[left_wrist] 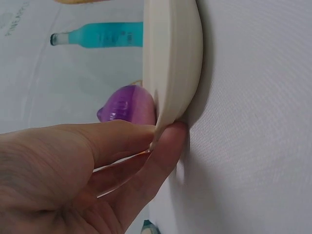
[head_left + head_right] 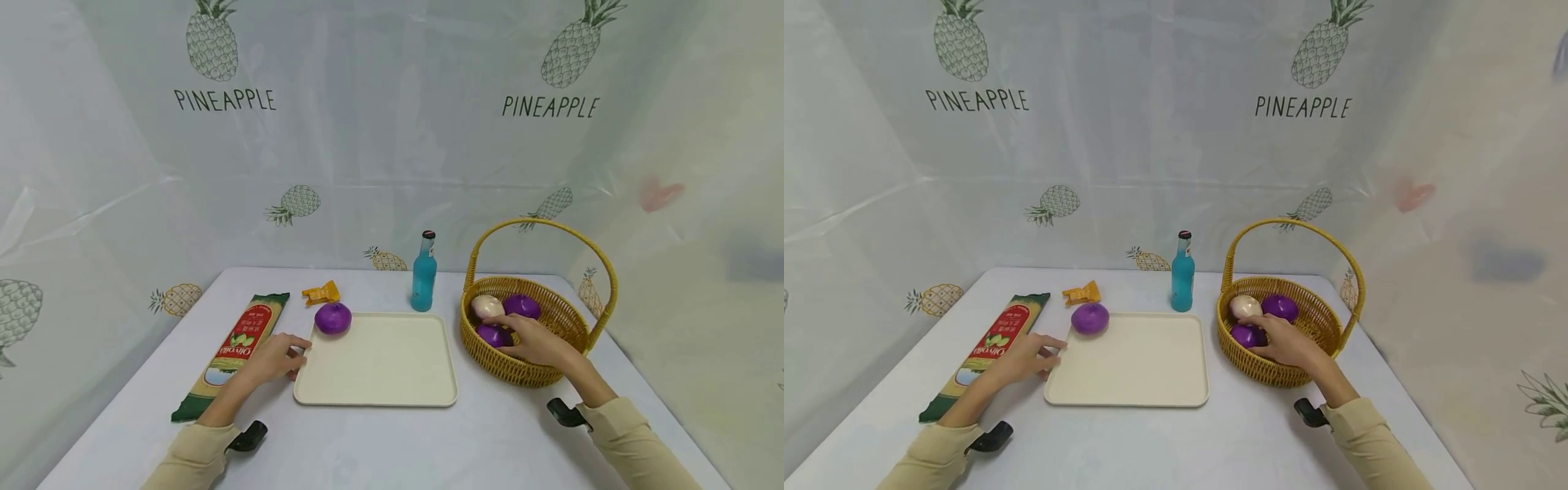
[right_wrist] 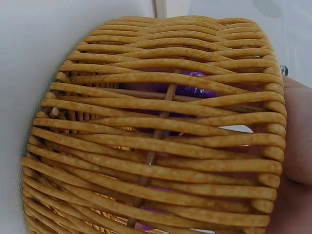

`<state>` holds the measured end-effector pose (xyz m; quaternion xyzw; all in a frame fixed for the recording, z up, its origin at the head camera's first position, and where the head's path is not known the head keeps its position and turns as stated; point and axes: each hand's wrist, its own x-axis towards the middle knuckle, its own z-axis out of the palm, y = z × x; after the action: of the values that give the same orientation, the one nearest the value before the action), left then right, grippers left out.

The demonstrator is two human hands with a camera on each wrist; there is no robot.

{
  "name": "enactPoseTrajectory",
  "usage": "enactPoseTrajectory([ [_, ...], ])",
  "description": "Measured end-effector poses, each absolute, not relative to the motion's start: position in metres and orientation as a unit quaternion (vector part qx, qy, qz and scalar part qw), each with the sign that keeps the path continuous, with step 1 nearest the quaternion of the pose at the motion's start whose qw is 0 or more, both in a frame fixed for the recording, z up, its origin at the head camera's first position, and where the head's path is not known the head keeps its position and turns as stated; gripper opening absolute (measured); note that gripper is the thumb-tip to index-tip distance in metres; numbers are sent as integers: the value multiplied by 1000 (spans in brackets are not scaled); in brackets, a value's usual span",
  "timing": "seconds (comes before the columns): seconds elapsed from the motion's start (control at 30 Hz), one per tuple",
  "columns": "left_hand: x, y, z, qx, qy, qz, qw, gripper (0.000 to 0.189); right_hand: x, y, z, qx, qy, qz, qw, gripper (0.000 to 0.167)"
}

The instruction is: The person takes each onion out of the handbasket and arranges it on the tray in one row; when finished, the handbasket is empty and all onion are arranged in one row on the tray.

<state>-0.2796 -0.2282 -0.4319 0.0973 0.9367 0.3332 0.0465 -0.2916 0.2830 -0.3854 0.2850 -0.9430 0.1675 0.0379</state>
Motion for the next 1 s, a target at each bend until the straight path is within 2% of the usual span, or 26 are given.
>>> enactPoseTrajectory([
  [0.33, -276, -228, -432, 90, 938, 334, 41, 34, -290, 285, -384, 281, -947, 151, 44, 59],
  [0.47, -277, -229, -432, 84, 936, 338, 42, 34, -291, 286, -372, 264, -950, 160, 43, 63],
  [0.7, -279, -228, -433, 67, 937, 341, 42, 34, -298, 285, -345, 264, -945, 177, 74, 59],
  [1.0, -279, -226, -432, 64, 936, 344, 45, 34, -302, 266, -328, 261, -944, 191, 58, 61],
])
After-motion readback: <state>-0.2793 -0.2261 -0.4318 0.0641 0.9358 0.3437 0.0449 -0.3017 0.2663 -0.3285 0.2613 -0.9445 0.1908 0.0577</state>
